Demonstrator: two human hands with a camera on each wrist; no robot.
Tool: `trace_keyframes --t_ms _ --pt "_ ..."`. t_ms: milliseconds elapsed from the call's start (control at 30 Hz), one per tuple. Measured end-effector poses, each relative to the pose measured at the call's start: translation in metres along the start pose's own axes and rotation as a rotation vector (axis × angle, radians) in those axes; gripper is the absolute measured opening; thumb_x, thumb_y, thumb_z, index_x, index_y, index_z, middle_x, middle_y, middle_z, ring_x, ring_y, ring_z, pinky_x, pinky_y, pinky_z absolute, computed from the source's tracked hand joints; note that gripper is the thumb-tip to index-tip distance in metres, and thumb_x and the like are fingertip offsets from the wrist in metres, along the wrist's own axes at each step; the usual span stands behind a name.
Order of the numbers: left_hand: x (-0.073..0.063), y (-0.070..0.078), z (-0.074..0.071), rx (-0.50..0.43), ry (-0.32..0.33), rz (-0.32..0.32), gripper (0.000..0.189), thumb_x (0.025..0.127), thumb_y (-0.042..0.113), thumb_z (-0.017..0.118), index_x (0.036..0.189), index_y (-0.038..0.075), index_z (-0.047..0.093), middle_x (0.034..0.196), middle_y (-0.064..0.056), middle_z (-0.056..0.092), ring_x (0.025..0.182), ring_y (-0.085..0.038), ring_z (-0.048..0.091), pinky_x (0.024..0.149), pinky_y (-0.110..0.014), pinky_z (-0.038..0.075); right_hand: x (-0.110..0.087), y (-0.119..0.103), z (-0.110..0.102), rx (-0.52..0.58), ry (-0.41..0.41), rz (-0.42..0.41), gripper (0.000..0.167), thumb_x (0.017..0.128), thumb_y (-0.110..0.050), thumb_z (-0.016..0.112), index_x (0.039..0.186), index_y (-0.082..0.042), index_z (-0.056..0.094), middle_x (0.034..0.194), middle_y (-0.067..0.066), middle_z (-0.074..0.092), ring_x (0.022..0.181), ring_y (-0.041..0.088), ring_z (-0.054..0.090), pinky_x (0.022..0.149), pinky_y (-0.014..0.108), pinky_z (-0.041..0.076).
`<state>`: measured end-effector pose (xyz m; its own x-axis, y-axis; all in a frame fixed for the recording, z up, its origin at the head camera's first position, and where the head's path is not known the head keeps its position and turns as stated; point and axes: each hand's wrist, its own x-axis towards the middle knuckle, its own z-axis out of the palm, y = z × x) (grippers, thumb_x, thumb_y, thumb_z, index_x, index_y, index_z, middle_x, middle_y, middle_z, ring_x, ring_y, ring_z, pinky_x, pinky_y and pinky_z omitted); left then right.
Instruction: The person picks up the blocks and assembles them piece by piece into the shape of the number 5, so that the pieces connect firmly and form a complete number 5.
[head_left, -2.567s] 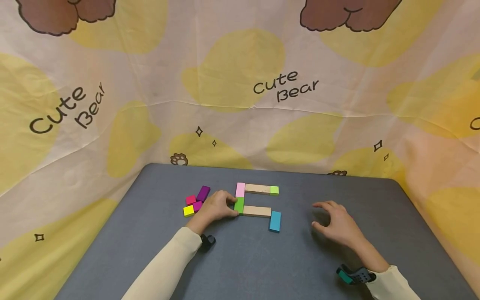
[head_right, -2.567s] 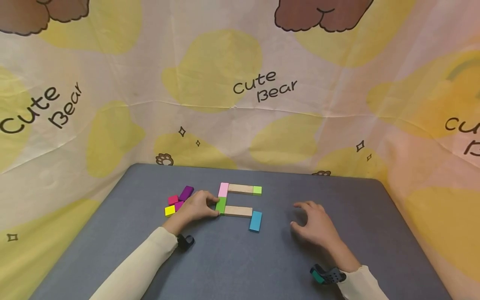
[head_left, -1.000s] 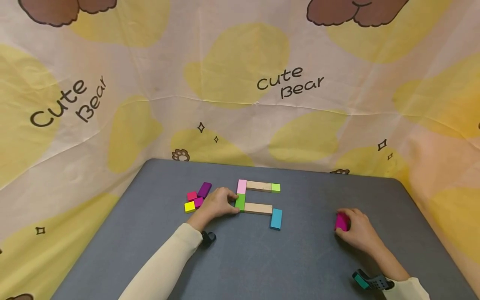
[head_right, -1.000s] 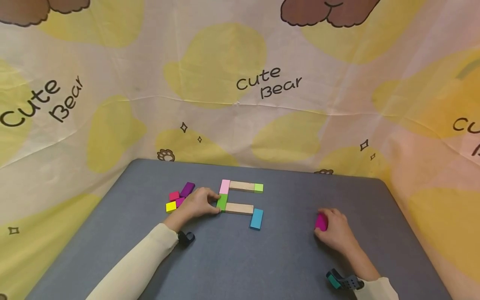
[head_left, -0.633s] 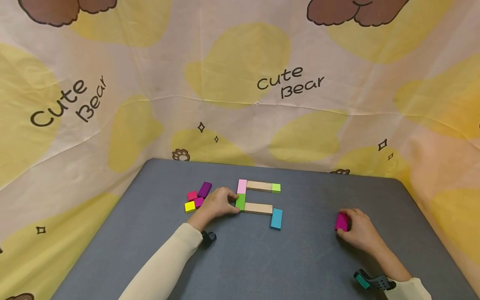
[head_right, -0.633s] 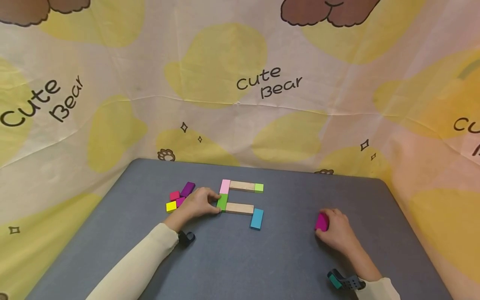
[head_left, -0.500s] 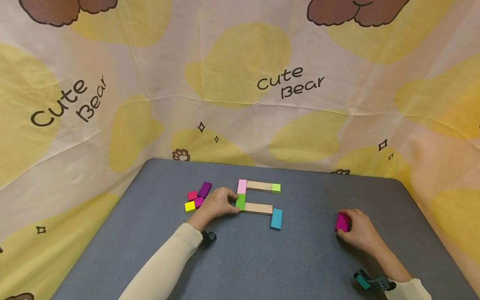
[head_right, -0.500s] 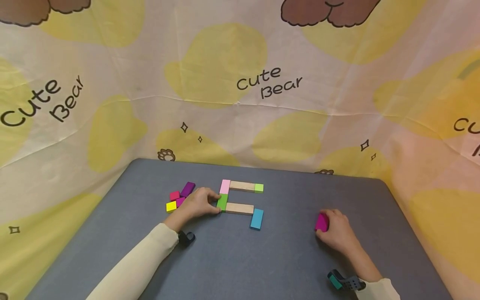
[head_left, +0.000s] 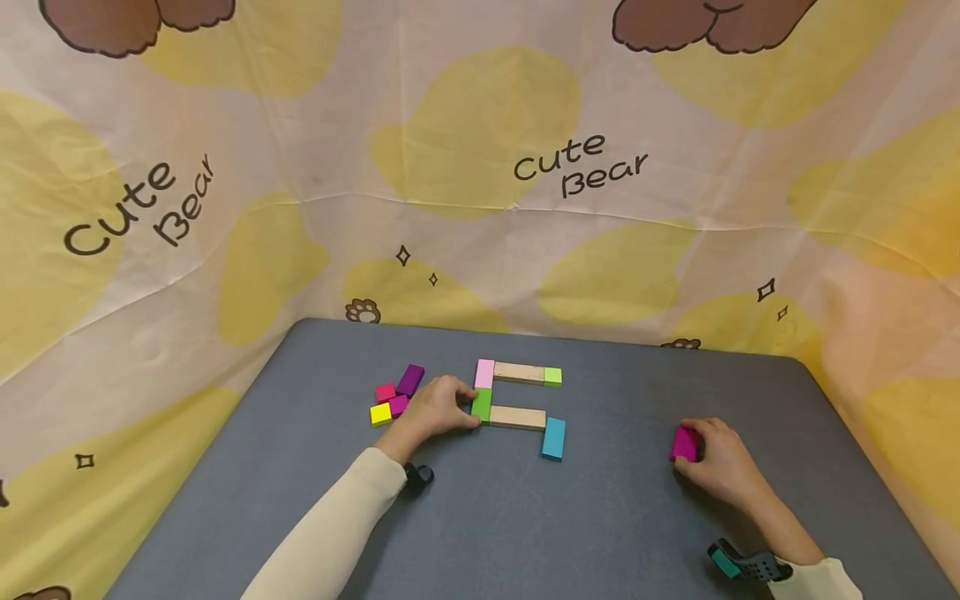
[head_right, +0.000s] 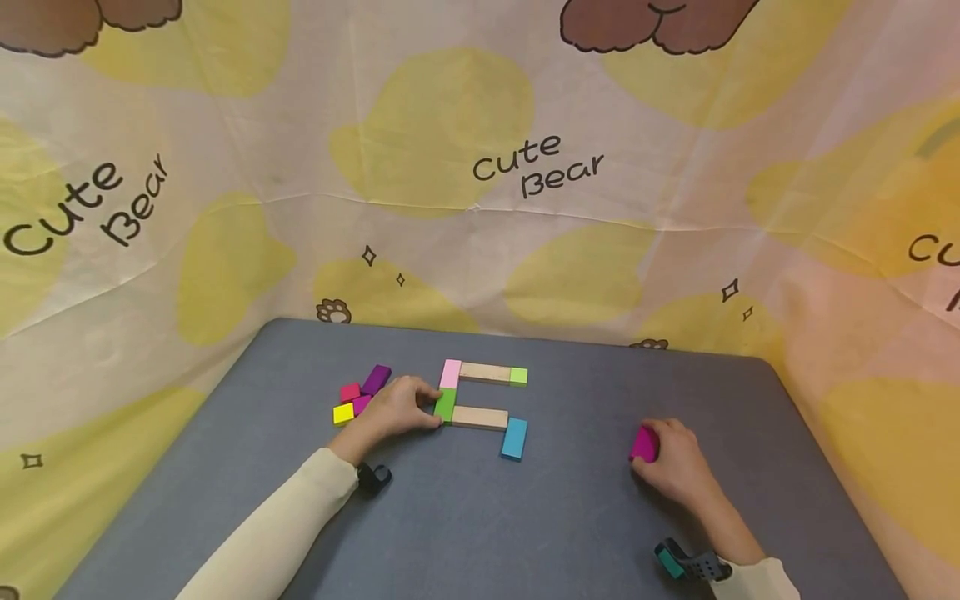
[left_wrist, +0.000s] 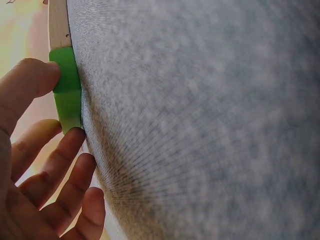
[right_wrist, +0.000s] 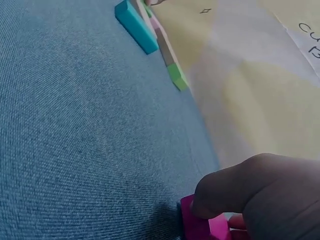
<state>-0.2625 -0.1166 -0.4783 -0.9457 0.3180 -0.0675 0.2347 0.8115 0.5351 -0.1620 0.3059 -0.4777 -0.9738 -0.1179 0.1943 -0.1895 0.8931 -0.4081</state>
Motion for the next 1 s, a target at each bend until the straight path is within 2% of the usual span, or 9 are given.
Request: trace_keyframes --t_ms 233,567,867,1000 --pt "0.001 0.001 -0.001 0.002 0.000 -0.008 0.048 0.072 0.034 0.083 0.115 0.014 0.072 0.106 0.000 0.070 0.087 -0.013 0.056 0.082 -0.034 0.050 0.002 -0.005 -0.003 0.004 0.012 0.005 0.059 0.069 -0.018 0.079 0.115 0.013 0.059 0.106 0.031 0.059 0.089 0.039 0.057 0.070 0.046 0.047" --pt "-0.001 0.001 0.001 -0.001 0.000 -0.010 0.049 0.071 0.033 0.083 0.115 0.014 0.072 0.104 0.000 0.070 0.086 -0.012 0.055 0.082 -0.035 0.050 0.003 -0.018 0.001 0.012 0.030 -0.001 0.058 0.069 -0.018 0.080 0.114 0.012 0.060 0.106 0.028 0.061 0.093 0.040 0.058 0.076 0.051 0.048" --pt "-0.001 0.001 0.002 -0.012 0.001 -0.010 0.049 0.071 0.033 0.083 0.115 0.014 0.072 0.106 0.000 0.071 0.087 -0.013 0.056 0.082 -0.035 0.050 0.006 -0.037 0.008 0.034 0.047 -0.035 0.056 0.068 -0.014 0.080 0.114 0.010 0.061 0.106 0.024 0.062 0.092 0.035 0.059 0.075 0.048 0.048" --pt "-0.001 0.001 0.001 -0.009 0.006 -0.005 0.049 0.071 0.033 0.084 0.114 0.014 0.073 0.105 0.000 0.071 0.086 -0.013 0.057 0.081 -0.035 0.051 0.008 -0.047 0.012 0.053 0.051 -0.057 0.054 0.068 -0.014 0.080 0.113 0.008 0.063 0.106 0.021 0.063 0.087 0.030 0.059 0.072 0.041 0.048"
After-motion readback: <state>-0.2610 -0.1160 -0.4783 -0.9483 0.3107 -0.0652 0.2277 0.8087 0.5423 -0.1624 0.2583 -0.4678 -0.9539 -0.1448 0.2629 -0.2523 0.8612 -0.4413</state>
